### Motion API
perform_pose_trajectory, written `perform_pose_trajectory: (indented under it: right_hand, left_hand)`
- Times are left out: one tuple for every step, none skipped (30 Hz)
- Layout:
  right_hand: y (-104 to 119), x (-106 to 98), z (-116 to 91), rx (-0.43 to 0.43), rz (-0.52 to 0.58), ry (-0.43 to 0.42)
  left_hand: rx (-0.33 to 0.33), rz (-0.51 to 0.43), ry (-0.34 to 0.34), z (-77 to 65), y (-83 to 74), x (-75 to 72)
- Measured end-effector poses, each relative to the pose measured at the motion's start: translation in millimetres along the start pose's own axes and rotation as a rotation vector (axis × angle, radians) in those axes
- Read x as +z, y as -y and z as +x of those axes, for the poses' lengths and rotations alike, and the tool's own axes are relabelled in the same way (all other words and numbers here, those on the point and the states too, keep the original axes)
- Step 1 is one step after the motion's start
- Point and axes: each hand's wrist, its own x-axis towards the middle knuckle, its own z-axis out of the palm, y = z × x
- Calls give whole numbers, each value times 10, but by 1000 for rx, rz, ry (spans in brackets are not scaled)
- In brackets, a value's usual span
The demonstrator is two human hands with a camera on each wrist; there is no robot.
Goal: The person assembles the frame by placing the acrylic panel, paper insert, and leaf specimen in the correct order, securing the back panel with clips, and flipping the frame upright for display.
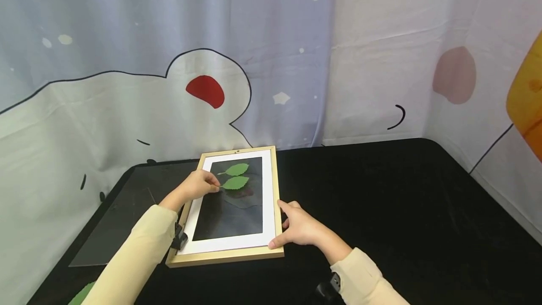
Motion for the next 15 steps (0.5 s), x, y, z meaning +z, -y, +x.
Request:
perform_pose_trajectory:
  right_hand:
    - [1,0,-1,0,0,-2]
    - [2,-1,-2,1,1,-3]
    - [2,-1,-2,1,2,-4]
    - [2,0,-2,2,4,-5]
    - [3,1,-3,3,7,-5]
    - [3,2,-3,4,9,-6]
    - [3,3,-3,6,11,-5]
    - [4,4,-4,7,11,-5]
    - [6,4,-4,7,11,-6]
    - [7,4,-5,8,10,-7]
    - [10,4,-6,9,9,-7]
    - [11,3,-6,8,6,-7]
    - [14,2,-6,6,6,-7]
    - [16,2,-6,6,5,-7]
    - [18,1,-6,5,4,-6]
  left_hand:
    - [-4,3,3,4,2,-2]
    - [-7,5,5,8,4,-2]
    - [-10,6,6,11,7,-1]
    - [-10,7,7,15,14,1]
    - [-10,8,8,20,22,3]
    - [-10,9,8,23,27,5]
    - [-12,7,8,26,32,11]
    - [-13,5,8,27,36,15]
    - [-11,5,8,28,40,18]
    - [-9,4,9,27,42,21]
    - [-14,1,9,24,41,22]
    - [-17,-2,9,20,39,23]
    - [-19,-6,9,18,41,24]
    - [-21,-7,10,15,42,22]
    - [-22,-9,11,13,44,21]
